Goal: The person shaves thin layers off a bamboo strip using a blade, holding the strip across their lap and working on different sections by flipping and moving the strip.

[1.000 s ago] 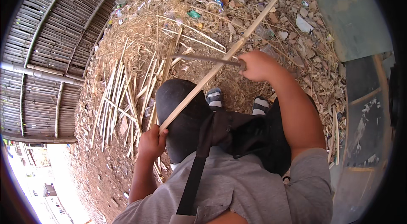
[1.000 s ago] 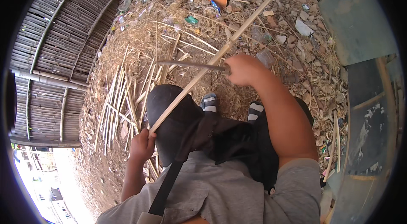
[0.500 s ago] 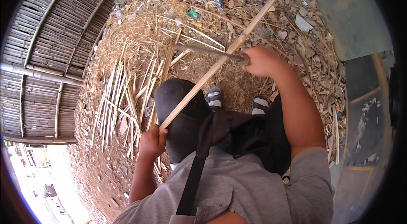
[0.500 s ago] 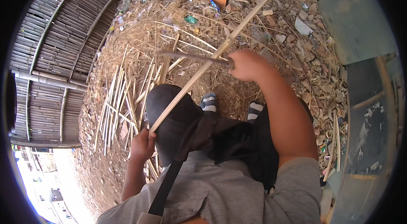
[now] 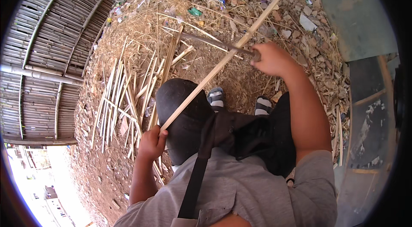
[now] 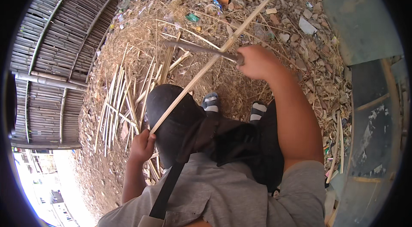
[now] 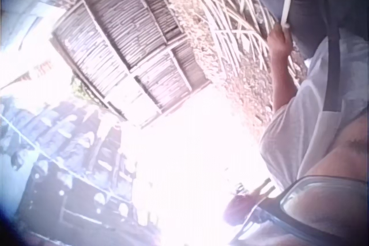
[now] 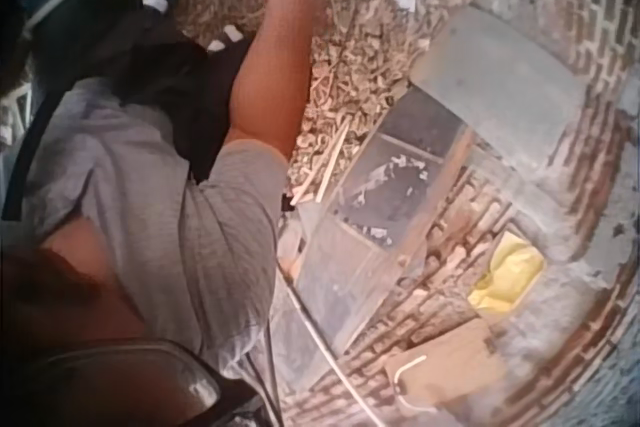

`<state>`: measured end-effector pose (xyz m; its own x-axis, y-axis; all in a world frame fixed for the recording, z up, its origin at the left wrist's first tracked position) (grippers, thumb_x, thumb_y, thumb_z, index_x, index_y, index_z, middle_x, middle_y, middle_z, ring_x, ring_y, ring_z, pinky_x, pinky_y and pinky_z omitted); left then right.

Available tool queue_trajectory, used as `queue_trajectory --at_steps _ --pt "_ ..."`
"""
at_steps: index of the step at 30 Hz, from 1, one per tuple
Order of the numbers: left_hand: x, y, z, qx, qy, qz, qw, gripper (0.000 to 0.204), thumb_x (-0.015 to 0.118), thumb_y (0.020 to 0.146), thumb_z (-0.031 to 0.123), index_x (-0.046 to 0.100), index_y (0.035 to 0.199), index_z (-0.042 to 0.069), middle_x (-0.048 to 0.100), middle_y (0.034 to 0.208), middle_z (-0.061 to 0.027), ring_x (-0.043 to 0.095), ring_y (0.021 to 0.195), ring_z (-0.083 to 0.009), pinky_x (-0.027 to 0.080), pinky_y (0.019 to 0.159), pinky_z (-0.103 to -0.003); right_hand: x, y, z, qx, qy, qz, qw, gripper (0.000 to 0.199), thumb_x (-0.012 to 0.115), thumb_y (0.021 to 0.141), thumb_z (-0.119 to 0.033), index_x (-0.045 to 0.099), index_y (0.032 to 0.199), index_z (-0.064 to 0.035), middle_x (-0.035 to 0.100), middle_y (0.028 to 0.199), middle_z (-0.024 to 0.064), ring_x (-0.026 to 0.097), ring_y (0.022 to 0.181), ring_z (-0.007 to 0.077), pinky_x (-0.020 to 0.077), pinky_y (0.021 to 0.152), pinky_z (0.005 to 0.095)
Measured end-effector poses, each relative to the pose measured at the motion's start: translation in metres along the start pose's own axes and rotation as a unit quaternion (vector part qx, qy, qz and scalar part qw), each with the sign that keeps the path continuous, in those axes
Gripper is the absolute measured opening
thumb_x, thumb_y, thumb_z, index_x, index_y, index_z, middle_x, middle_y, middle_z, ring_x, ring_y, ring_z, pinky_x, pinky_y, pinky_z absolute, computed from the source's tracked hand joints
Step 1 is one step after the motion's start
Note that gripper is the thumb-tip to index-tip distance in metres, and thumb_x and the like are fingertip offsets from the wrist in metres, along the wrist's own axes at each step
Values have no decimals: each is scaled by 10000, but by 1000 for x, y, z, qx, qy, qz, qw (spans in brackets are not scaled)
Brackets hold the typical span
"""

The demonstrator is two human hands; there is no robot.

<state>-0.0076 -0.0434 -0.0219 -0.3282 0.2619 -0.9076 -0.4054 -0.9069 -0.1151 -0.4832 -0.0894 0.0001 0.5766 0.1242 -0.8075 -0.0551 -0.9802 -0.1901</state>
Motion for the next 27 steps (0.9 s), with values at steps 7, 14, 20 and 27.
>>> queue_trajectory --at_steps 7,14,20,27 --pt "5 -2 -3 -13 -11 4 1000 436 580 1010 392 479 791 28 561 641 -249 581 656 -508 416 565 -563 0 1 -10 -30 1 -57 998 240 754 823 -250 705 965 -62 704 864 143 702 865 311 535 783 458" --pt "2 2 3 -9 27 6 1000 438 579 1004 408 490 804 28 578 657 -254 592 674 -508 422 574 -571 -17 3 33 89 31 92 991 533 768 830 -288 651 1267 -6 715 1035 188 698 968 325 537 845 443" --pt "-5 -2 11 -22 45 11 999 427 597 1000 385 488 794 28 571 651 -248 583 658 -503 418 565 -562 1 -3 -13 -14 -70 -93 993 491 771 818 -281 680 1224 -19 720 1014 200 704 969 330 539 847 446" --pt "-4 3 5 -16 -5 -1 1000 449 607 1000 386 484 772 19 556 625 -233 579 635 -484 416 562 -539 -12 15 46 144 127 -18 981 645 819 786 -313 630 1322 -9 697 1157 186 707 983 313 542 862 424"
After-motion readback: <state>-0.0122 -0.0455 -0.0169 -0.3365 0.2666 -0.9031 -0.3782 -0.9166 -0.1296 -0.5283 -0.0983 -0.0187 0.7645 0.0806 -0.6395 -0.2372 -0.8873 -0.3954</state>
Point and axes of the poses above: each hand's wrist, its own y-axis towards the middle knuckle, its own x-axis out of the palm, z = x × y, the point moved 2 cm from there along y, towards the middle knuckle
